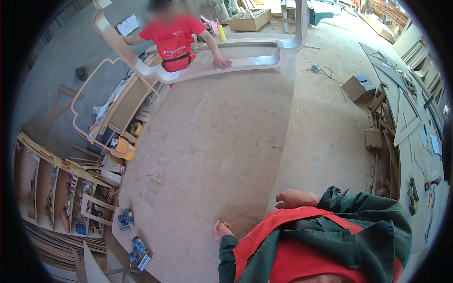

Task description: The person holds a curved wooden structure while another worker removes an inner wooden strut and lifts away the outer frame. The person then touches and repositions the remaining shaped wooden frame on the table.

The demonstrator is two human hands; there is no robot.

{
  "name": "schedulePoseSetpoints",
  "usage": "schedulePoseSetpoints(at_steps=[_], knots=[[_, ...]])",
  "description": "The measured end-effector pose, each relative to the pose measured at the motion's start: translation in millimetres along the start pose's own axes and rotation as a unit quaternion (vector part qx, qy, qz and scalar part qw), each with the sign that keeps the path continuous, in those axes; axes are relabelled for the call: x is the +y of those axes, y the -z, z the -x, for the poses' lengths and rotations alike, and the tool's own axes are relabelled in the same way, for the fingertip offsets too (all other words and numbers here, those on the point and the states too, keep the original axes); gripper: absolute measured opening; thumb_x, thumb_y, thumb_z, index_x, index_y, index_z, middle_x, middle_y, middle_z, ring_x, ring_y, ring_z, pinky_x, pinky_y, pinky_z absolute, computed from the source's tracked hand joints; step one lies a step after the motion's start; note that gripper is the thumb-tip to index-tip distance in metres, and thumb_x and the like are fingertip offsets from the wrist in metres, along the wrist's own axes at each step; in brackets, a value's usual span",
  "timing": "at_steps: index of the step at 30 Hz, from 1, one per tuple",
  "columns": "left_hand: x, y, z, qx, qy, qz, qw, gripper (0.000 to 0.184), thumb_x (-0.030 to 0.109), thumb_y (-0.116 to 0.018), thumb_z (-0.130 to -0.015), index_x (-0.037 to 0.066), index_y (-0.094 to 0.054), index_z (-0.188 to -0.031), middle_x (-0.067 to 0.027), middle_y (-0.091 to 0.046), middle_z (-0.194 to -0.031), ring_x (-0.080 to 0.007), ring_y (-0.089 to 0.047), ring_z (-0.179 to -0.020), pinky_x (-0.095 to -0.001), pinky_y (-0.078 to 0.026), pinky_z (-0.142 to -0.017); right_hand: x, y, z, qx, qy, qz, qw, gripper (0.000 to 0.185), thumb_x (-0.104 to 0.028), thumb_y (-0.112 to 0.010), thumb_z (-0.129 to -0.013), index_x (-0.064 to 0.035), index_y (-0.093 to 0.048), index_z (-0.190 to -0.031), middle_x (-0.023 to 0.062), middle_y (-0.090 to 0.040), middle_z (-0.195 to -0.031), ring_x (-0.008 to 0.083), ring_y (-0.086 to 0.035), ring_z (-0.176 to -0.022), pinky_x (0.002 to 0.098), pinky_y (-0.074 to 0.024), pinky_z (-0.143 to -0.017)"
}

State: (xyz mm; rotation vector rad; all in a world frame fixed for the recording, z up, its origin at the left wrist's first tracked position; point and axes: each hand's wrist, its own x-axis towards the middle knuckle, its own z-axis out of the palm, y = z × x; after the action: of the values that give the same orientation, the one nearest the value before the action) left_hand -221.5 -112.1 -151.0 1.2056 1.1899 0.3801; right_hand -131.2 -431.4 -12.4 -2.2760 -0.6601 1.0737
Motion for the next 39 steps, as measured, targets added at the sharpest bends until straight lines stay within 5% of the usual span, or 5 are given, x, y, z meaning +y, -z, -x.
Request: schedulePoseSetpoints(at_steps=[8, 11, 39], knots=[[0, 6, -2, 0.001, -0.002, 0.007, 1.0, 0.026, -0.002, -0.052, -0.084, 0.002, -0.062, -0.108, -0.01, -0.062, -0.077, -0.017, -0.059, -0.057, -0.0252, -0.049, -0.05, 0, -4, 0, 0.018, 0.006, 0.004, 1.0, 0.04, -0.033, -0.055, -0.092, 0.0016, -0.062, -0.111, 0.0253, -0.065, -0.102, 0.0429, -0.059, -0.097, 0.0478, -0.0483, -0.084], [3, 0, 5, -0.018, 0.004, 0.005, 1.0, 0.026, -0.001, -0.052, -0.083, 0.002, -0.062, -0.107, -0.0099, -0.062, -0.077, -0.0171, -0.058, -0.058, -0.0251, -0.048, -0.051, 3, -8, 3, 0.06, 0.014, -0.019, 0.998, 0.035, -0.032, -0.058, -0.089, 0.0024, -0.064, -0.092, 0.026, -0.064, -0.089, 0.0448, -0.059, -0.088, 0.0507, -0.0475, -0.077], [11, -5, 1, 0.024, 0.0, -0.054, 0.998, 0.029, 0.003, -0.048, -0.082, 0.004, -0.064, -0.105, -0.0105, -0.063, -0.078, -0.0183, -0.059, -0.06, -0.0263, -0.049, -0.051, 14, -12, -4, 0.056, 0.049, -0.017, 0.997, 0.032, -0.025, -0.058, -0.085, 0.0058, -0.063, -0.093, 0.0271, -0.063, -0.09, 0.0437, -0.06, -0.086, 0.0503, -0.0476, -0.074]])
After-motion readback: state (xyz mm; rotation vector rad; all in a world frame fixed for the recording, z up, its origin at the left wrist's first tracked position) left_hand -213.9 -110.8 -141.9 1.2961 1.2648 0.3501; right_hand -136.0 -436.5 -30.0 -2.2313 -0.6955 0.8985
